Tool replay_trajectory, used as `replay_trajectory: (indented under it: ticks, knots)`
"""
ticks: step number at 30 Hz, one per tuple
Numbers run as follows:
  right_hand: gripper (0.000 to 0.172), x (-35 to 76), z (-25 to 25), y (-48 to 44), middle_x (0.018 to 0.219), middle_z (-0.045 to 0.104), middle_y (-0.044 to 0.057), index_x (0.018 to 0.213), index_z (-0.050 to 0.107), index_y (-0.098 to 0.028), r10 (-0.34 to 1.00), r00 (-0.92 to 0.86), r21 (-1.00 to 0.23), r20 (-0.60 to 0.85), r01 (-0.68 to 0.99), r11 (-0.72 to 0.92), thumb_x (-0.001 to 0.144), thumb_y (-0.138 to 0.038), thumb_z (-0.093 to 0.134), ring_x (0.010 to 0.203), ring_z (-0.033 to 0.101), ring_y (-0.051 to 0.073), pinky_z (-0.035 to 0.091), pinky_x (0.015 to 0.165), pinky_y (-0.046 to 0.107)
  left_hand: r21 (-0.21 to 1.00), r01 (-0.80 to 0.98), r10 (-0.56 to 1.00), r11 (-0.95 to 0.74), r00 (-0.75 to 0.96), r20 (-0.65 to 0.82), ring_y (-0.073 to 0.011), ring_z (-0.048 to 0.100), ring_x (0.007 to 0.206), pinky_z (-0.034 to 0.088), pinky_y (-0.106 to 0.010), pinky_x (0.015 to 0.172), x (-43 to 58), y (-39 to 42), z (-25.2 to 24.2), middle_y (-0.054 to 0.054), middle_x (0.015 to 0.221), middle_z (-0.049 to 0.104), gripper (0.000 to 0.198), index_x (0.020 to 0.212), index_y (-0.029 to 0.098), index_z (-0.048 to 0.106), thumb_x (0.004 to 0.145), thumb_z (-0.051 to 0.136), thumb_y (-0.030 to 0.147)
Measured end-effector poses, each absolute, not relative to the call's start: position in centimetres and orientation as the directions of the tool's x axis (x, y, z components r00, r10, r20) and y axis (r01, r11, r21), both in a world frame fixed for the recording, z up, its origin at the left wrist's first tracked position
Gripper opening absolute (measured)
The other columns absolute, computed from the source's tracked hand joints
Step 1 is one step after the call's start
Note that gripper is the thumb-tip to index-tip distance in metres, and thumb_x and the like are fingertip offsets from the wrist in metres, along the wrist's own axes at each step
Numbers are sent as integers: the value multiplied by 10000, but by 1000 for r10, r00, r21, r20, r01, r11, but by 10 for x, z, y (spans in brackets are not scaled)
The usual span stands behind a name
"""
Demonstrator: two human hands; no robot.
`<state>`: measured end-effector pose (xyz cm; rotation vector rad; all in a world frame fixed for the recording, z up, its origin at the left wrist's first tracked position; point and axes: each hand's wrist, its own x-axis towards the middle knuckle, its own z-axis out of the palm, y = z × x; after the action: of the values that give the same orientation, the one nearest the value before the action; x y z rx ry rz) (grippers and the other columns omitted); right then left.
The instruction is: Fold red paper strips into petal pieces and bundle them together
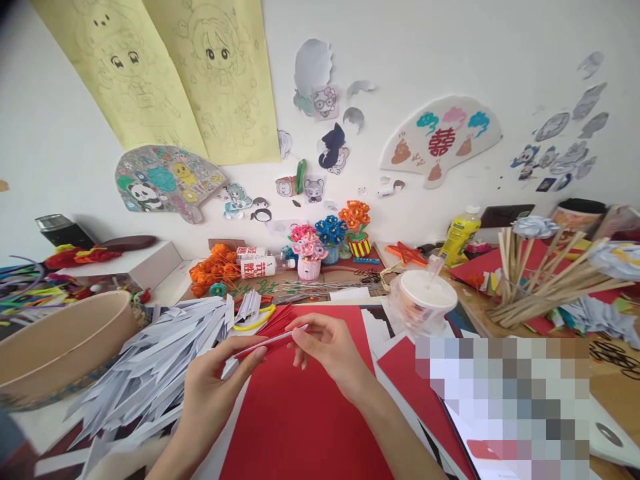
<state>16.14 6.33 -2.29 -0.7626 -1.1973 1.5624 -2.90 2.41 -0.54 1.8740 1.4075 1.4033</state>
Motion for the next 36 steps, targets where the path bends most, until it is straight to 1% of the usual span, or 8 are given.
replay_trajectory:
  ticks: [3, 10, 14, 17, 20, 24, 29, 36]
  knots:
    - [319, 161, -23, 63, 623, 675, 14, 863, 734, -150, 948, -314, -935, 49, -348, -67, 788, -459, 761, 524, 629, 110, 479, 499, 208, 705, 527, 834, -475, 13, 552, -133, 667, 635, 498, -206, 612, -28, 24, -5, 7, 755, 753, 94, 859, 211, 747, 845, 682, 277]
    - [291, 163, -23, 63, 611, 706, 29, 836, 754, -152, 947, -319, -923, 38, -374, -89, 746, -425, 805, 557, 676, 135, 527, 547, 223, 605, 575, 762, -550, 50, 645, -104, 660, 643, 492, -177, 619, -28, 23, -6, 17, 766, 749, 62, 887, 203, 728, 863, 676, 225]
    - [295, 165, -24, 64, 678, 719, 27, 959, 745, -170, 934, -347, -933, 83, -356, -49, 777, -398, 787, 600, 689, 136, 547, 584, 233, 563, 581, 721, -587, 59, 690, -83, 616, 602, 478, -171, 607, -28, 22, -7, 35, 725, 724, 59, 900, 206, 721, 859, 681, 191]
    - [312, 167, -24, 64, 736, 728, 18, 995, 727, -192, 913, -387, -952, 130, -306, 5, 737, -337, 828, 619, 690, 136, 559, 607, 243, 556, 582, 713, -593, 60, 698, -80, 612, 601, 477, -169, 610, -28, 21, -6, 35, 722, 719, 64, 902, 201, 716, 862, 676, 171]
    - [247, 167, -23, 64, 664, 708, 7, 875, 731, -178, 920, -354, -965, 167, -249, 79, 712, -328, 841, 572, 672, 141, 563, 589, 262, 547, 573, 706, -610, 80, 704, -76, 614, 596, 477, -164, 602, -28, 21, -4, 35, 731, 726, 65, 895, 202, 714, 863, 674, 163]
    - [168, 167, -25, 63, 645, 692, 12, 803, 733, -180, 932, -247, -959, 265, -164, 229, 752, -325, 804, 565, 653, 143, 557, 564, 261, 498, 569, 662, -655, 113, 741, -77, 609, 585, 481, -168, 599, -28, 22, -1, 35, 739, 730, 93, 906, 210, 712, 863, 668, 141]
    - [15, 167, -27, 59, 696, 706, 16, 811, 741, -205, 890, -189, -910, 415, -80, 408, 815, -218, 738, 583, 642, 130, 547, 553, 233, 443, 609, 636, -658, 136, 759, -75, 605, 560, 482, -175, 597, -33, 23, -2, 30, 758, 740, 95, 928, 206, 711, 849, 693, 156]
    - [43, 167, -21, 57, 679, 692, 23, 838, 776, -209, 844, -173, -861, 508, -76, 503, 816, -211, 739, 558, 624, 129, 528, 508, 225, 470, 622, 675, -626, 130, 726, -85, 619, 558, 485, -189, 575, -36, 24, -2, 24, 735, 742, 44, 856, 201, 713, 855, 681, 171]
